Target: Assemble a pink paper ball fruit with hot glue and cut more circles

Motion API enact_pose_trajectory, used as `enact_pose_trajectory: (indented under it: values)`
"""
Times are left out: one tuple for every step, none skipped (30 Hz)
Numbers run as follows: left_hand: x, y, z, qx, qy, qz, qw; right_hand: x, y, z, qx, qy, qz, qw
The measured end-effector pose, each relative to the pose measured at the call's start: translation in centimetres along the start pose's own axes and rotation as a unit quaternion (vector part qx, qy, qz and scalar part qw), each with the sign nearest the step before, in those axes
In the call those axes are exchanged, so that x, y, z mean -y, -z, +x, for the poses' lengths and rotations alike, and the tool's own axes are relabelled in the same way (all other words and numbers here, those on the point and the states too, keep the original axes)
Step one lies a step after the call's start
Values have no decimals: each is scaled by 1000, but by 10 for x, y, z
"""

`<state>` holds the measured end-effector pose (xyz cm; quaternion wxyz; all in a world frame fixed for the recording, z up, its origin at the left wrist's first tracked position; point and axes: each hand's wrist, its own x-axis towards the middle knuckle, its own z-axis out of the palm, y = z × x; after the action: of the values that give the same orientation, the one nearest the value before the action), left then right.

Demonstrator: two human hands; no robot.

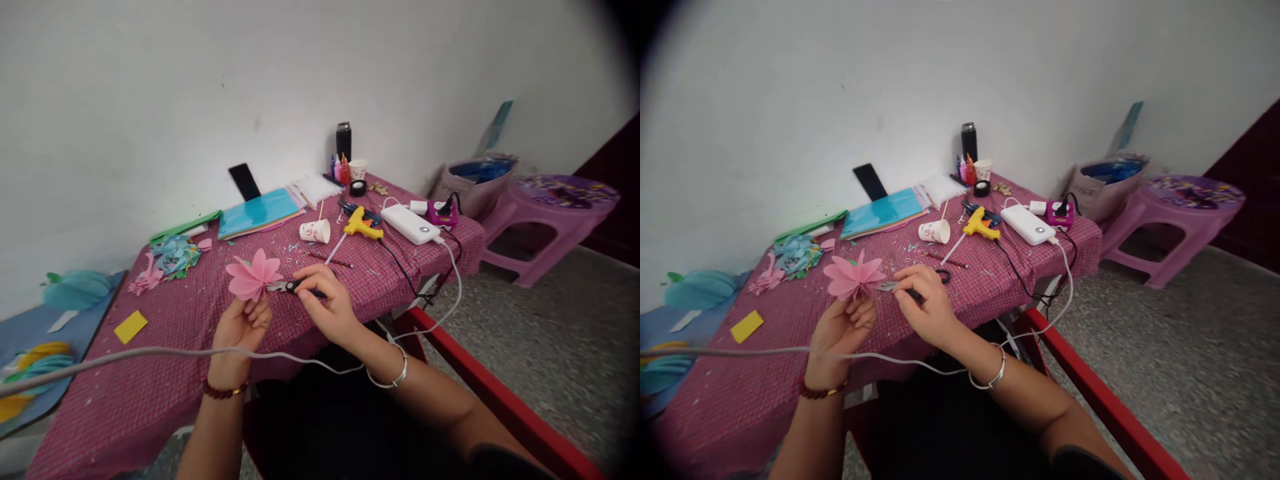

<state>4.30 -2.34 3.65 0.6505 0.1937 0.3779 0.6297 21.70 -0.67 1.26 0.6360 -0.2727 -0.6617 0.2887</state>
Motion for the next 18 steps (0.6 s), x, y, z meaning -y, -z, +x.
enact_pose_trajectory:
  values:
    - [1, 0, 0, 3, -2, 7, 1000, 1, -1, 1, -1, 4, -1, 1000]
    - [2, 0, 1, 6, -7, 16, 1000, 2, -3, 2, -3, 9, -3, 1000]
    - [2, 0, 1, 10, -14, 27, 999, 2, -4, 3, -4, 15, -5, 1000]
    - [2, 1, 1, 12, -24, 39, 999, 1, -4, 3, -2, 21, -8, 1000]
    - [1, 2, 2, 13, -37, 52, 998, 0, -4, 3, 1, 27, -11, 1000]
    - [0, 4, 2, 10, -56, 67, 996, -1, -3, 3, 6, 31, -14, 999]
    - [-3, 7, 2, 4, -79, 83, 993, -3, -2, 2, 11, 33, -16, 999]
    - [-6, 11, 2, -6, -106, 100, 989, -4, 0, 1, 16, 34, -18, 999]
    - [-11, 17, 1, -20, -135, 118, 984, -6, 1, 0, 20, 31, -21, 999]
    - [-17, 23, 0, -36, -165, 139, 976, -8, 2, -1, 19, 31, -25, 999]
    - [-24, 31, -2, -55, -193, 161, 966, -10, 3, -2, 20, 27, -31, 999]
    - [-32, 41, -5, -77, -220, 185, 955, -13, 3, -2, 26, 24, -36, 999]
    - [-41, 51, -8, -101, -247, 209, 941, -16, 2, -3, 33, 23, -40, 998]
    - [-51, 62, -13, -128, -273, 233, 924, -20, 1, -4, 43, 24, -42, 998]
    - [-61, 74, -19, -156, -298, 257, 906, -24, 0, -5, 56, 20, -45, 997]
    - [-71, 87, -27, -184, -321, 279, 886, -27, 0, -7, 67, 14, -47, 997]
    - [-82, 100, -36, -213, -341, 300, 865, -31, -1, -9, 79, 9, -48, 996]
    - [-92, 113, -46, -242, -359, 319, 843, -35, 0, -12, 92, 3, -51, 994]
